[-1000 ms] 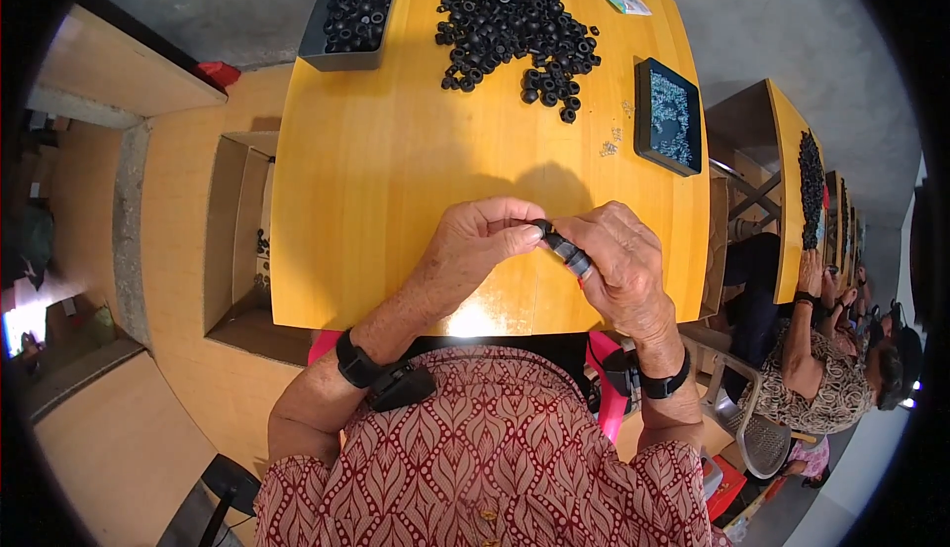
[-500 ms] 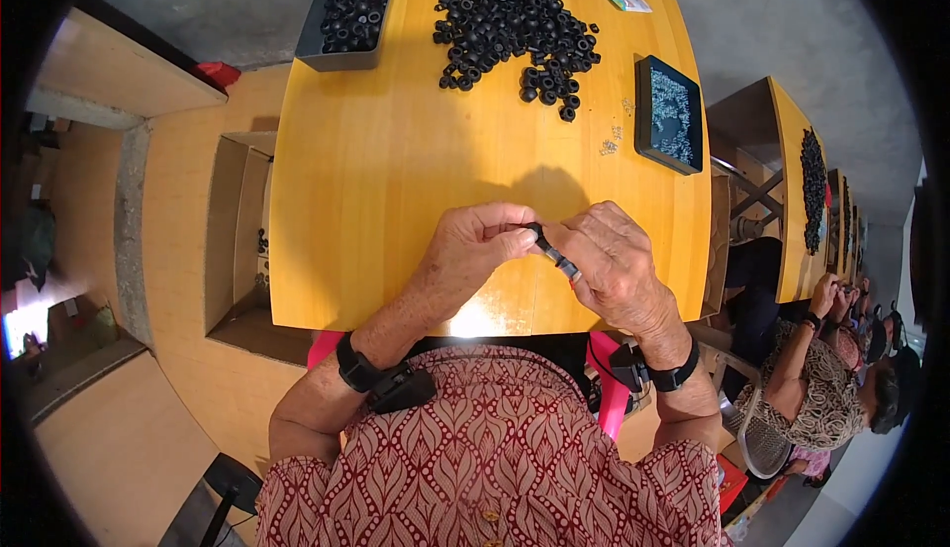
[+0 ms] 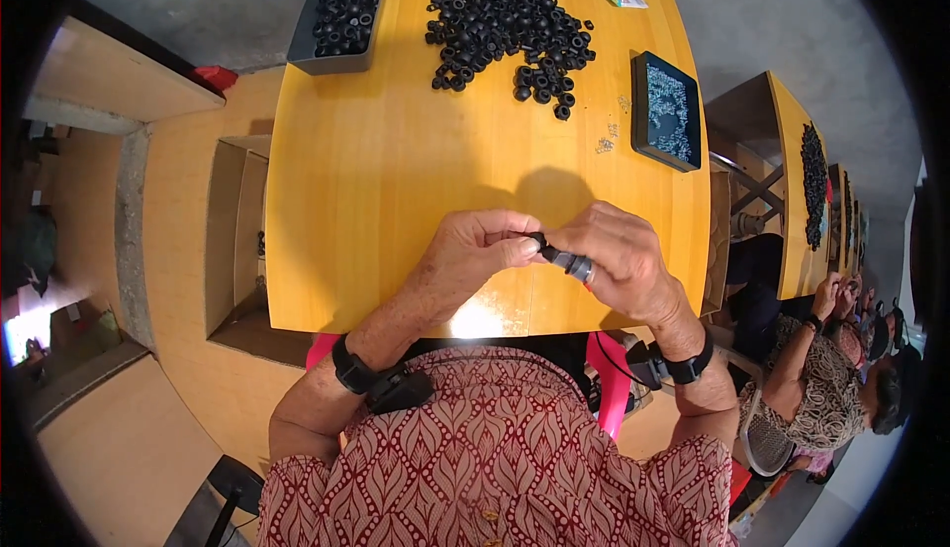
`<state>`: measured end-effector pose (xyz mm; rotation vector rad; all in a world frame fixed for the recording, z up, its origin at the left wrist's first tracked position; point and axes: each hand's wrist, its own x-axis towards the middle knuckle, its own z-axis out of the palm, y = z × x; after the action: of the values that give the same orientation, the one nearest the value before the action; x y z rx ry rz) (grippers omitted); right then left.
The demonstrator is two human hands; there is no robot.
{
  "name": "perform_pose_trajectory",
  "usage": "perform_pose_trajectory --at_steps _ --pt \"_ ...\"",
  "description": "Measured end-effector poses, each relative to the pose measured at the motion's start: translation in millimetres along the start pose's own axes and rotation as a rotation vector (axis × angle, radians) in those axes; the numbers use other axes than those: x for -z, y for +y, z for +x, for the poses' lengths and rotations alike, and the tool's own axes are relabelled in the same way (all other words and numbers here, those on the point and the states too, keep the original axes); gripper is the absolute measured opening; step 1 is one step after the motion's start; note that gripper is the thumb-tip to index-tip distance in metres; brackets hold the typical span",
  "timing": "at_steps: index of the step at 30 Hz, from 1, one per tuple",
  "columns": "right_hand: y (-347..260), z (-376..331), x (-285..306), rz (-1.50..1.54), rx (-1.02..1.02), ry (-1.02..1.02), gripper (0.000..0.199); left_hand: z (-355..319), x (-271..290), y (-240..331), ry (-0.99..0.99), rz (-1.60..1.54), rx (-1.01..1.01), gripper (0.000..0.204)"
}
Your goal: The person assembles small black rubber ring components onto a central plastic base by hand.
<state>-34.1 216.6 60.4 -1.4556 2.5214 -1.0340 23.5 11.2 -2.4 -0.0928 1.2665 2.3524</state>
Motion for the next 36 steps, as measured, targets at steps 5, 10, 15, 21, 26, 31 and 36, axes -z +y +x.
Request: perform_pose_trajectory --at_steps 5,10,15,21,26,31,36 --pt "-9 2 -10 0.115 -0.183 0.121 0.021 0 3 5 -0.012 0.004 -0.052 0.021" --pt "-6 -1 -8 0.067 -0.160 0.151 0.021 0 2 7 -0.025 0.025 -0.077 0.020" --pt "-9 -2 -11 0.042 -0.151 0.175 0.021 0 1 7 -0.018 0.019 -0.076 0.019" --pt "-15 5 3 -0.131 0.013 0.053 0.026 0 2 3 -0.009 0.050 -0.026 0.021" --pt "-14 1 7 -0.300 0.122 -0.092 0.030 -1 -2 1 -0.002 -0.008 0.007 0.023" --pt "-7 -17 -22 -0.225 -0.006 0.155 0.038 1 -4 -7 0.030 -0.098 -0.023 0.024" --pt "-14 -18 -43 -0.147 -0.093 0.320 0.041 1 -7 -6 0.107 -0.122 0.028 0.024"
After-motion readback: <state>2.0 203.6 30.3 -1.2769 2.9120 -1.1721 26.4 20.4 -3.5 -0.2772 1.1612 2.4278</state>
